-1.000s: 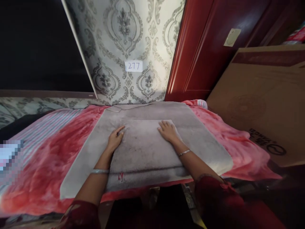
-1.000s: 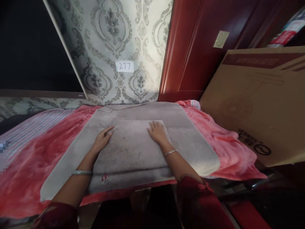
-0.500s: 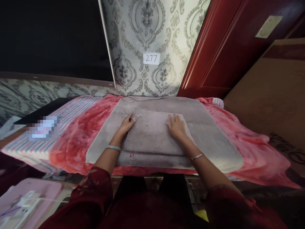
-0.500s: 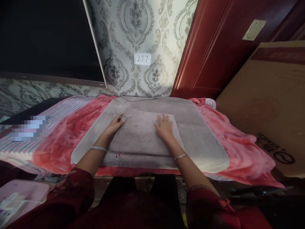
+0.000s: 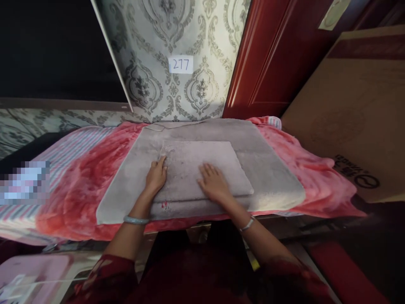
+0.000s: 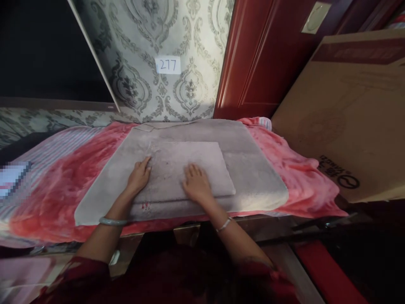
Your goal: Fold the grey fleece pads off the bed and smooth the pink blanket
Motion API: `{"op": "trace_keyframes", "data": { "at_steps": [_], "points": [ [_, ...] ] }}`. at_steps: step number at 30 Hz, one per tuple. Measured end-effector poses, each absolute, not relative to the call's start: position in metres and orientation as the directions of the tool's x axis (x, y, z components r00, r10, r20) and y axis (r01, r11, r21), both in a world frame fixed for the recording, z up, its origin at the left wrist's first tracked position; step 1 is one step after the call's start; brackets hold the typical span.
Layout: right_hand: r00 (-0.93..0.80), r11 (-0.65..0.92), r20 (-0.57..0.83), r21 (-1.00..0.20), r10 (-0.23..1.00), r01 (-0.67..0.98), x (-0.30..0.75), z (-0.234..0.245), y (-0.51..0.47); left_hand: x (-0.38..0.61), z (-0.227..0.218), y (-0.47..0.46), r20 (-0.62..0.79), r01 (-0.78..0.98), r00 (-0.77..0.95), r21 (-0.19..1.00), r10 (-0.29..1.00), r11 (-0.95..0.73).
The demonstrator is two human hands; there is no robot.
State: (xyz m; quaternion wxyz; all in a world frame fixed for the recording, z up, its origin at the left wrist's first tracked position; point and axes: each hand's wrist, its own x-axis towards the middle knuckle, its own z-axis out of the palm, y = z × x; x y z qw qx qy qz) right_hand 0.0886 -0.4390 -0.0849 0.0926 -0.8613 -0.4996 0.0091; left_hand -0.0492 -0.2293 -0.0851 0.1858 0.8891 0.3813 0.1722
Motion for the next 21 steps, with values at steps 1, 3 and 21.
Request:
{"op": "trace_keyframes", "data": {
  "at_steps": [1, 3, 21],
  "points": [
    [0.571, -0.557, 0.073, -0.152, 0.818, 0.817, 0.103, -0.089, -0.457, -0.049, -0.086, -0.228, 0.174, 0.606, 0.65, 0.468, 0.74, -0.643],
    [0.669, -0.658, 0.077, -0.13, 0.739, 0.741, 0.128, -0.099, -0.493, -0.049, -0.088, -0.224, 0.193, 0.591, 0.644, 0.489, 0.74, -0.642],
    [0.705, -0.687, 0.297, -0.18, 0.644, 0.704, 0.133, -0.088, -0.519, -0.075, -0.075, -0.24, 0.346, 0.494, 0.651, 0.482, 0.675, -0.723]
  ]
}}
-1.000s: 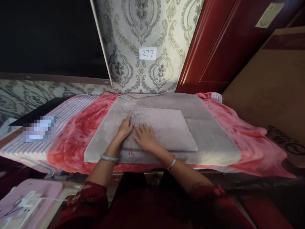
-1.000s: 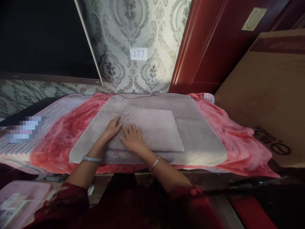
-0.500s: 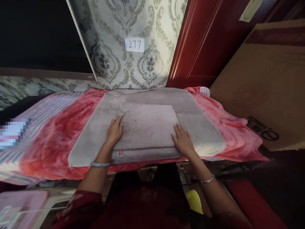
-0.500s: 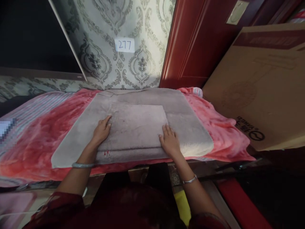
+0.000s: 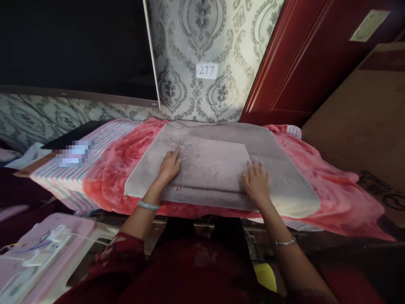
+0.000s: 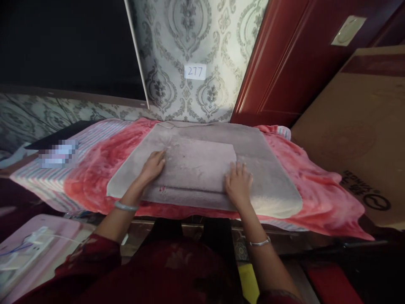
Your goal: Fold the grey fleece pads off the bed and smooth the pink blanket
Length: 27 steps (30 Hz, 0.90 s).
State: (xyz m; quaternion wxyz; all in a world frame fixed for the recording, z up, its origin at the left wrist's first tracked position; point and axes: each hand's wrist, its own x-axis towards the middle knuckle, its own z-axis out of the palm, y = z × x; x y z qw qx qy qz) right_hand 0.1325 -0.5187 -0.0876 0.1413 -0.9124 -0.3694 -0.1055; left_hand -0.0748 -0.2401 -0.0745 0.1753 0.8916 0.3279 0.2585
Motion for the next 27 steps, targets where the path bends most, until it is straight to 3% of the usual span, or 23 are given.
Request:
{"op": "trace_keyframes", "data": {
  "at_steps": [3, 8, 13, 19, 23, 27],
  "points": [
    [0.515, -0.494, 0.335, -0.154, 0.789, 0.856, 0.095, -0.072, -0.474, -0.081, -0.072, -0.276, 0.388, 0.5, 0.709, 0.312, 0.589, -0.808],
    [0.192, -0.176, 0.19, -0.097, 0.963, 0.98, 0.035, -0.082, -0.421, -0.086, -0.088, -0.317, 0.293, 0.544, 0.779, 0.124, 0.554, -0.83],
    [0.283, -0.268, 0.15, -0.108, 0.947, 0.957, 0.038, -0.098, -0.438, -0.091, -0.099, -0.32, 0.301, 0.541, 0.79, 0.068, 0.534, -0.838],
    [0.473, -0.463, 0.19, -0.097, 0.861, 0.881, 0.075, -0.112, -0.488, -0.091, -0.104, -0.319, 0.367, 0.538, 0.764, 0.091, 0.531, -0.838],
    [0.446, -0.422, 0.199, -0.153, 0.873, 0.894, 0.087, -0.098, -0.485, -0.09, -0.112, -0.317, 0.412, 0.523, 0.746, 0.121, 0.522, -0.843],
    [0.292, -0.248, 0.241, -0.198, 0.925, 0.948, 0.077, -0.066, -0.425, -0.089, -0.115, -0.316, 0.469, 0.501, 0.728, 0.134, 0.5, -0.855]
  ]
}}
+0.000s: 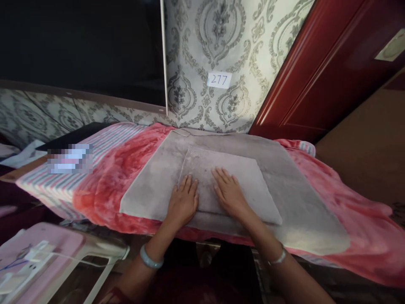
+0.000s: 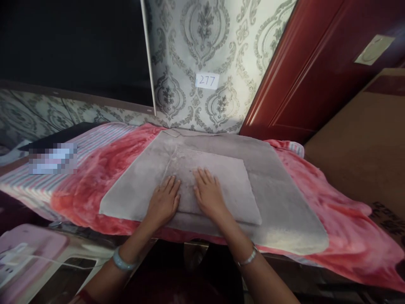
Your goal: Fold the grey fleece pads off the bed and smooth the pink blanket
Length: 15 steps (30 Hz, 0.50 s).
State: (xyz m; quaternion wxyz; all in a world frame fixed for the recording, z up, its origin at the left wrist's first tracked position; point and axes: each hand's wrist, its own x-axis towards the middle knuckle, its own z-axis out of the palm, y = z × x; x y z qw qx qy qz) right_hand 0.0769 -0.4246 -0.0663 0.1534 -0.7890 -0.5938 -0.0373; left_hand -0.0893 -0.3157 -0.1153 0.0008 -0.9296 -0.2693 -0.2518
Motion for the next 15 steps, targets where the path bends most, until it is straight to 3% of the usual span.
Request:
{"op": "trace_keyframes", "data": {
  "at_steps": [7, 15],
  "points": [
    [-0.09, 0.095, 0.035, -0.162, 0.995, 0.982, 0.052, -0.057, -0.321, -0.103, -0.126, -0.319, 0.606, 0.445, 0.678, 0.112, 0.416, -0.888],
    [-0.133, 0.132, 0.004, -0.179, 0.991, 0.975, 0.063, -0.076, -0.317, -0.109, -0.135, -0.319, 0.635, 0.42, 0.676, 0.087, 0.375, -0.904]
  ]
}}
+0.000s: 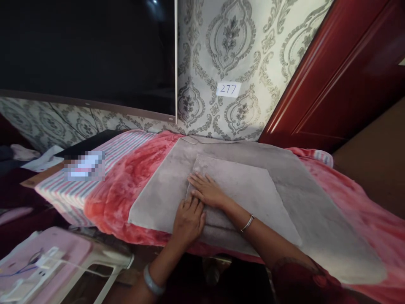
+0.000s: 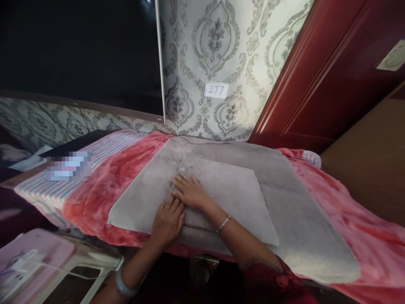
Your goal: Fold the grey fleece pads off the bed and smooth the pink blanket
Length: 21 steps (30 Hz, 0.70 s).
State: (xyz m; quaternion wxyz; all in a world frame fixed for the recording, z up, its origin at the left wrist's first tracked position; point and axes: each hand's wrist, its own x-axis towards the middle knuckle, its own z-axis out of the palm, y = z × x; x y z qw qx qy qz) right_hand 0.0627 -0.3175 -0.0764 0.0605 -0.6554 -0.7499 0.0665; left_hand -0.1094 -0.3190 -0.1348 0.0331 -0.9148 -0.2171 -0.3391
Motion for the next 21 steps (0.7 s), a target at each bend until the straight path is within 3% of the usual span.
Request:
{"op": "trace_keyframes", "data": {
  "at_steps": [5, 9, 21],
  "points": [
    [-0.147, 0.149, 0.027, -0.109, 0.989, 0.983, 0.078, -0.074, -0.308, -0.109, -0.134, -0.32, 0.656, 0.419, 0.657, 0.09, 0.37, -0.903],
    [-0.036, 0.038, 0.037, -0.064, 0.999, 0.997, 0.105, -0.069, -0.29, -0.11, -0.136, -0.321, 0.659, 0.423, 0.653, 0.093, 0.374, -0.901],
    [0.139, -0.149, -0.069, -0.171, 0.988, 0.974, 0.149, -0.064, -0.245, -0.112, -0.138, -0.319, 0.701, 0.428, 0.63, 0.044, 0.334, -0.902]
  ]
}}
